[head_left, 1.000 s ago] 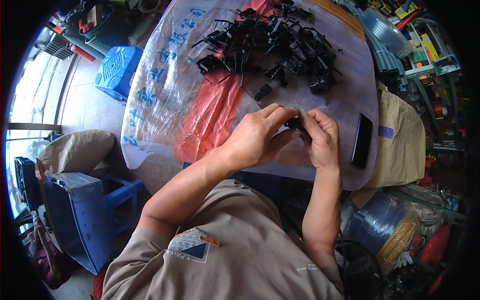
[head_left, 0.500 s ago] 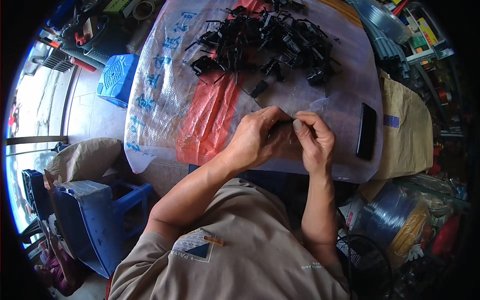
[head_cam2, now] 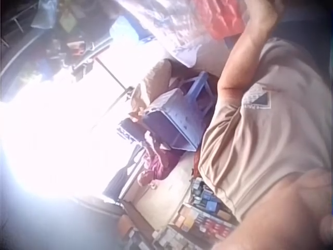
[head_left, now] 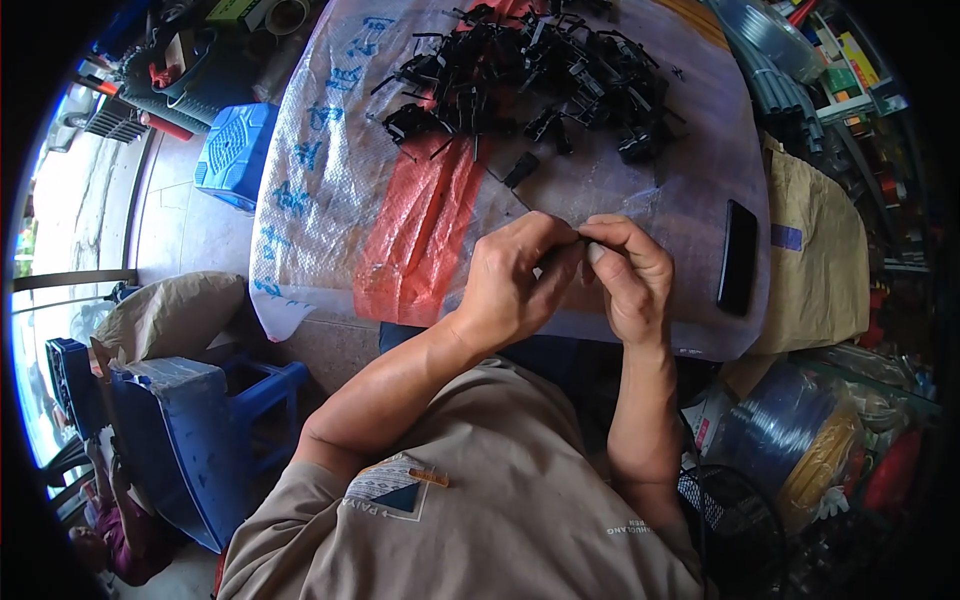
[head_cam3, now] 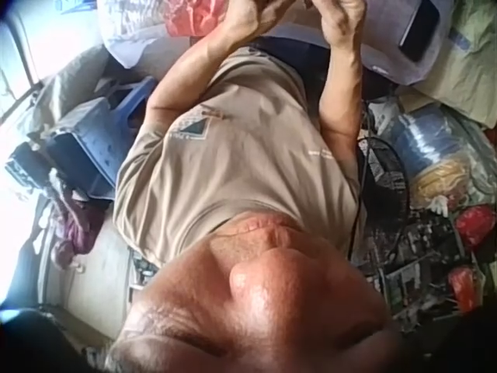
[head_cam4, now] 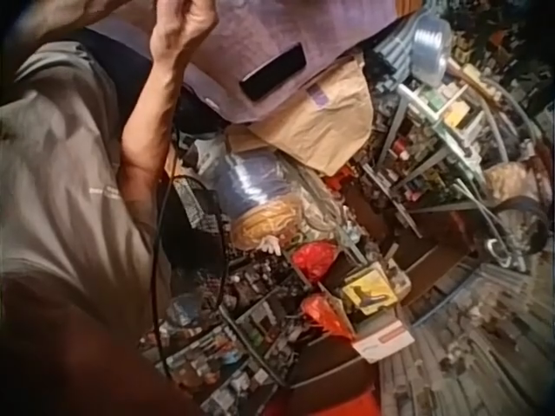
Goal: Manually assembling small black plastic components at a workbench.
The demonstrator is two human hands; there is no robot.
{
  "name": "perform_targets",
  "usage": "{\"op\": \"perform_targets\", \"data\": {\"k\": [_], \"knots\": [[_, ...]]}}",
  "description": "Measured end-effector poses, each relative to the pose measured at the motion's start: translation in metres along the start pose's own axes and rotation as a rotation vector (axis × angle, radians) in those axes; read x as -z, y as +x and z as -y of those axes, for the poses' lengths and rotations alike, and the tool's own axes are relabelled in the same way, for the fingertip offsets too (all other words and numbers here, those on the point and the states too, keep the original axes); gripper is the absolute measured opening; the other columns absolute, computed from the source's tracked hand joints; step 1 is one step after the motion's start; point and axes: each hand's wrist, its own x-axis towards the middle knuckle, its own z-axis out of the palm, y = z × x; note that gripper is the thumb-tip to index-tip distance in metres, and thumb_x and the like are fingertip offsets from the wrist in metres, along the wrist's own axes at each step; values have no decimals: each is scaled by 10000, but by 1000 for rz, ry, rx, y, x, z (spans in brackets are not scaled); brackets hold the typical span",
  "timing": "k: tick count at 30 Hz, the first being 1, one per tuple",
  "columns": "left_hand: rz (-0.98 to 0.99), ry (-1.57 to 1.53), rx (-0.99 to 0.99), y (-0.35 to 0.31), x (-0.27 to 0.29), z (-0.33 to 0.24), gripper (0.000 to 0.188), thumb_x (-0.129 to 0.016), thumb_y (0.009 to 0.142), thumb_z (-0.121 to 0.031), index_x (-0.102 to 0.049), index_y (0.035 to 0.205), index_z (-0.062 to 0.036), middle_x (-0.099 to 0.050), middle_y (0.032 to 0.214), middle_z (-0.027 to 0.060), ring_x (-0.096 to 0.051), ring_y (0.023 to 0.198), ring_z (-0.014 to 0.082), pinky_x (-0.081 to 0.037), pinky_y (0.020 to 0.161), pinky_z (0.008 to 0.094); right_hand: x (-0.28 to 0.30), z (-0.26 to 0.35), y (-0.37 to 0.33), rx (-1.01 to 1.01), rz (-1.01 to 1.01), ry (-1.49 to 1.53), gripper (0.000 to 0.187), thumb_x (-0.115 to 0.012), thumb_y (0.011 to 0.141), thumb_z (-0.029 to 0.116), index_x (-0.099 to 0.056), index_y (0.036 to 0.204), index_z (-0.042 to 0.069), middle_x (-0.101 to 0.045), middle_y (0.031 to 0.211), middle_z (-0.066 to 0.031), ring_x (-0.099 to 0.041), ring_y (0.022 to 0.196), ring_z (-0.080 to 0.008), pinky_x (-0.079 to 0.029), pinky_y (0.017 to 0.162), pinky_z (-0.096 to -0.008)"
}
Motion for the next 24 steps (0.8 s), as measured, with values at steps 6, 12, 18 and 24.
{"op": "perform_targets", "data": {"k": [6,12,18,24], "knots": [[166,-757,672,7,22,-3,189,-598,948,-196,-615,1019,-21,-595,847,-3,-528,777,46,-426,652,206,8,14,-4,-229,68,-18,167,-620,908,78,-624,1057,2,-632,874,-11,-570,747,-57,-451,676,-177],[354,-356,462,1,36,-11,350,-611,916,-108,-550,1224,46,-650,1048,108,-595,998,142,-474,886,295,0,20,-1,-322,145,-92,98,-623,913,96,-635,940,2,-625,719,-19,-565,597,-58,-432,534,-188],[366,-71,346,5,50,-9,408,-643,873,-120,-540,1221,67,-649,1032,160,-615,984,180,-483,879,324,-15,25,17,-403,225,-122,94,-591,877,72,-613,909,-13,-619,661,-24,-579,570,-69,-449,526,-205],[108,4,182,0,63,10,393,-662,823,-208,-587,1121,37,-667,872,173,-681,838,256,-506,742,334,-39,30,46,-342,327,-227,114,-605,841,59,-613,920,-22,-620,673,-36,-588,617,-78,-465,551,-230]]}}
